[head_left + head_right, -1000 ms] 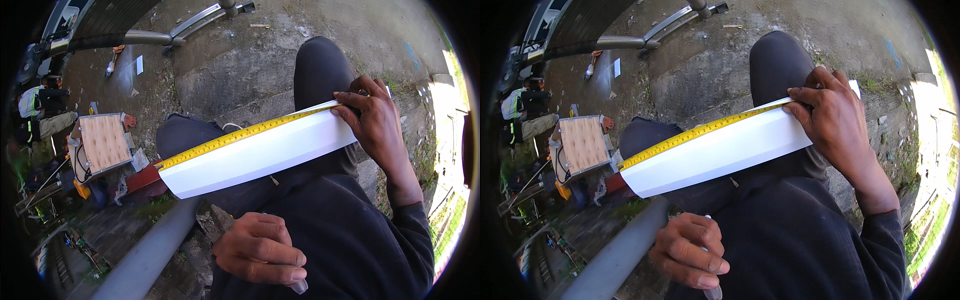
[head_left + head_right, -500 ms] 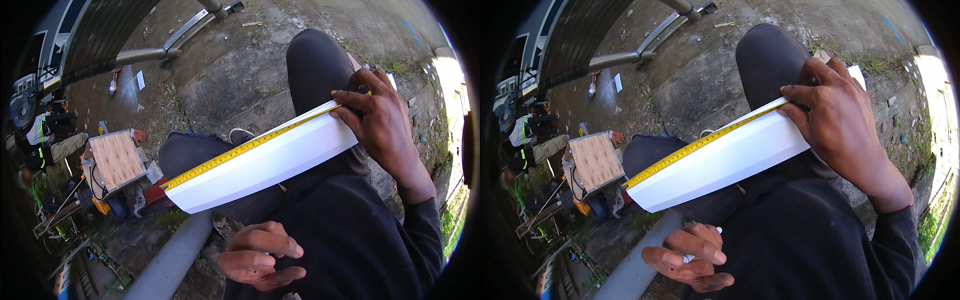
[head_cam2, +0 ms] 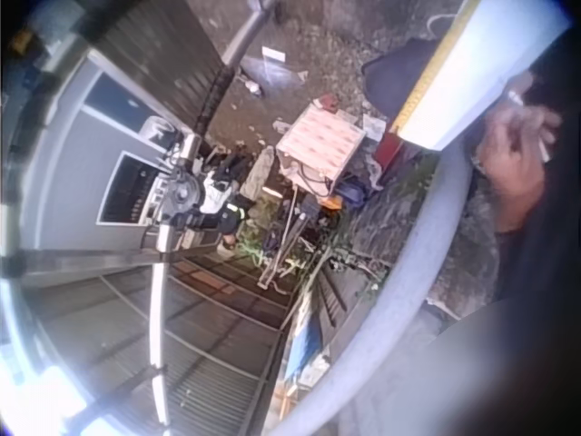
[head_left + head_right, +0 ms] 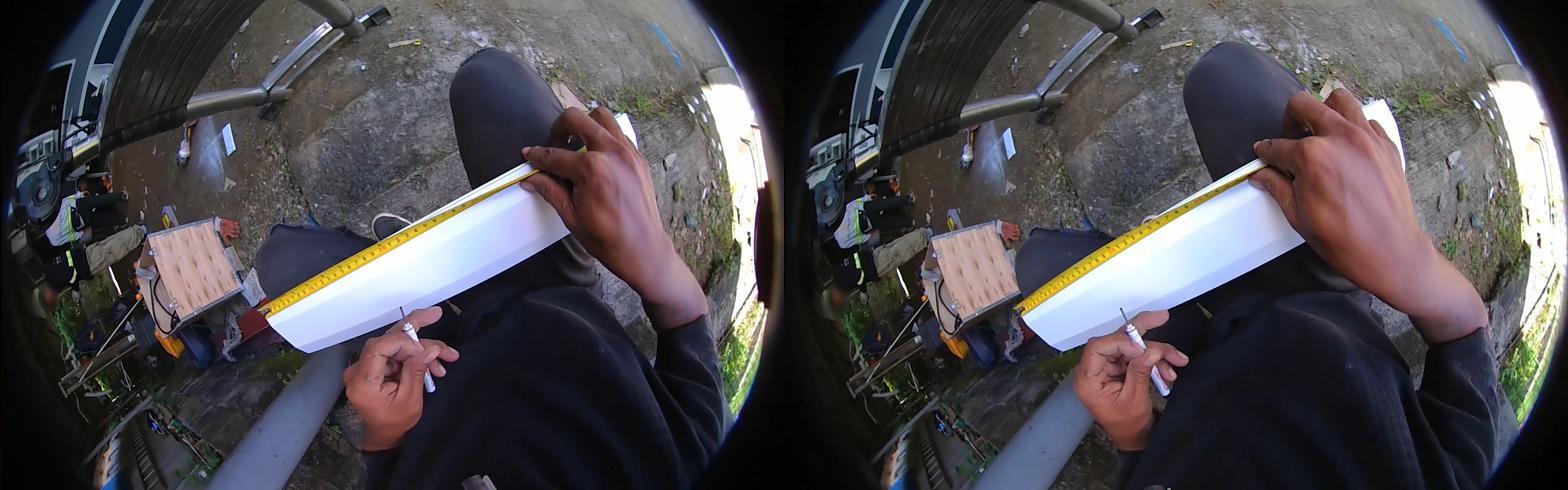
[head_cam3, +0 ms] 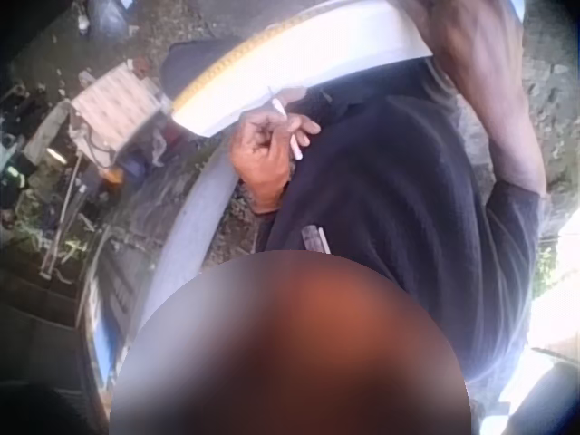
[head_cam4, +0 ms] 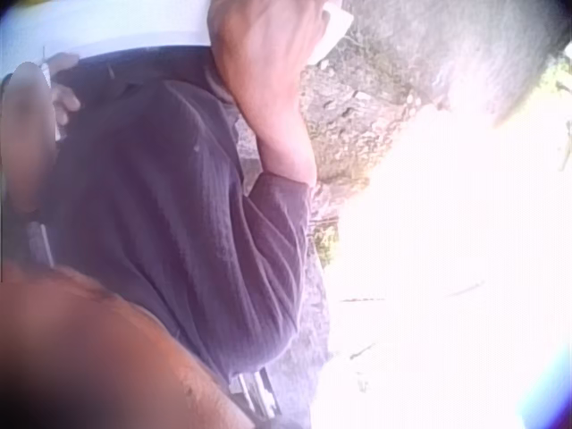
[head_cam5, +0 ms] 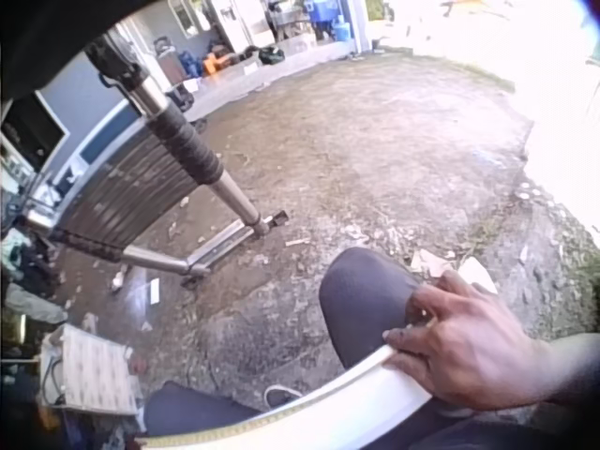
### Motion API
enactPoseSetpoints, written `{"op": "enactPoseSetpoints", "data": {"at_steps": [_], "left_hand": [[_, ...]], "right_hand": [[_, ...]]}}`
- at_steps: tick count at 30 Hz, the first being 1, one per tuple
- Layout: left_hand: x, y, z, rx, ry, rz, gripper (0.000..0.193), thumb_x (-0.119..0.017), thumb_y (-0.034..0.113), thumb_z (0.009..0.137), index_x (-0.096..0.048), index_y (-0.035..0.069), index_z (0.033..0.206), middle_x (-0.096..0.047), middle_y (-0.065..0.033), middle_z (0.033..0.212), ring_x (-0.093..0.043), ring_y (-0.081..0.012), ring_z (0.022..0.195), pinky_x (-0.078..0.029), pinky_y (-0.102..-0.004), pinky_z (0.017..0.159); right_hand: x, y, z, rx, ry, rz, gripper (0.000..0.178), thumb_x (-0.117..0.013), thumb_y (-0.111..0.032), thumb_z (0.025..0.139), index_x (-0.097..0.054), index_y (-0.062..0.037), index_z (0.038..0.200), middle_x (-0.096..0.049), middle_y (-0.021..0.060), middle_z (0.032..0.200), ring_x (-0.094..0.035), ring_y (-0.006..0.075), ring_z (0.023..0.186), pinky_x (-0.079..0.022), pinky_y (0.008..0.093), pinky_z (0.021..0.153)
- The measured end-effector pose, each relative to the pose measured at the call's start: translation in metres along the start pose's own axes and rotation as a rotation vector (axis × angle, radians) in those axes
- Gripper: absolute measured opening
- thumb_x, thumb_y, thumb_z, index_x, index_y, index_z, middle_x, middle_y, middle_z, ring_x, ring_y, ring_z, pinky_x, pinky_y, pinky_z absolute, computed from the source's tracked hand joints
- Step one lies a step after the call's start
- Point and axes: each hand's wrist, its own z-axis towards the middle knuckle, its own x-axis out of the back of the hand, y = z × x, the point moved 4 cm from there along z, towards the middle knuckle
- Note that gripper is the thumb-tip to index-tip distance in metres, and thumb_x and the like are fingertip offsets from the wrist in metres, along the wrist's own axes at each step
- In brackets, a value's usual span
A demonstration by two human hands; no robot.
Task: The person picks up a white rectangular panel and a yellow set square, then sits on concrete steps. Using a tape measure and marker, they measure and mark the panel lengthwise, then use the set square to draw perpendicular lines across the panel.
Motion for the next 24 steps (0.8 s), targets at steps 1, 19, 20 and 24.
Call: {"op": "enactPoseSetpoints", "data": {"at_steps": [1, 19, 20, 24], "left_hand": [[0.002, 0.001, 0.001, 0.022, -0.007, -0.023, 0.012, -0.062, 0.000, 0.110, -0.058, -0.005, 0.120, -0.073, -0.0391, 0.122, -0.081, -0.0327, 0.085, -0.062, -0.0312, 0.067], [-0.006, -0.041, 0.040, -0.582, -0.032, -0.036, 0.033, -0.076, -0.022, 0.088, -0.072, 0.000, 0.112, -0.078, -0.0241, 0.105, -0.082, -0.0322, 0.093, -0.070, -0.0405, 0.079], [-0.006, -0.043, 0.040, -0.601, -0.027, -0.039, 0.032, -0.079, -0.020, 0.087, -0.074, -0.001, 0.113, -0.078, -0.0235, 0.105, -0.083, -0.0320, 0.095, -0.070, -0.0396, 0.080], [0.005, -0.046, 0.031, -0.688, 0.084, -0.001, 0.033, -0.078, -0.011, 0.095, -0.072, -0.002, 0.126, -0.079, -0.0243, 0.107, -0.083, -0.0324, 0.096, -0.069, -0.0400, 0.079]], "right_hand": [[0.000, 0.001, 0.000, -0.002, 0.005, -0.013, 0.028, -0.086, -0.018, 0.090, -0.087, -0.0053, 0.115, -0.069, 0.0101, 0.110, -0.063, 0.0315, 0.104, -0.056, 0.0456, 0.091], [0.003, 0.000, 0.003, 0.053, -0.012, -0.012, 0.031, -0.079, -0.027, 0.099, -0.087, -0.0023, 0.117, -0.070, 0.0157, 0.111, -0.064, 0.0325, 0.104, -0.055, 0.0483, 0.094], [0.002, 0.001, 0.002, 0.010, -0.039, -0.011, 0.032, -0.079, -0.027, 0.099, -0.086, -0.0019, 0.118, -0.070, 0.0158, 0.111, -0.064, 0.0323, 0.105, -0.055, 0.0481, 0.094], [-0.001, -0.002, -0.001, -0.056, -0.052, -0.019, 0.035, -0.080, -0.027, 0.099, -0.085, -0.0005, 0.121, -0.070, 0.0160, 0.116, -0.064, 0.0313, 0.107, -0.056, 0.0466, 0.093]]}}
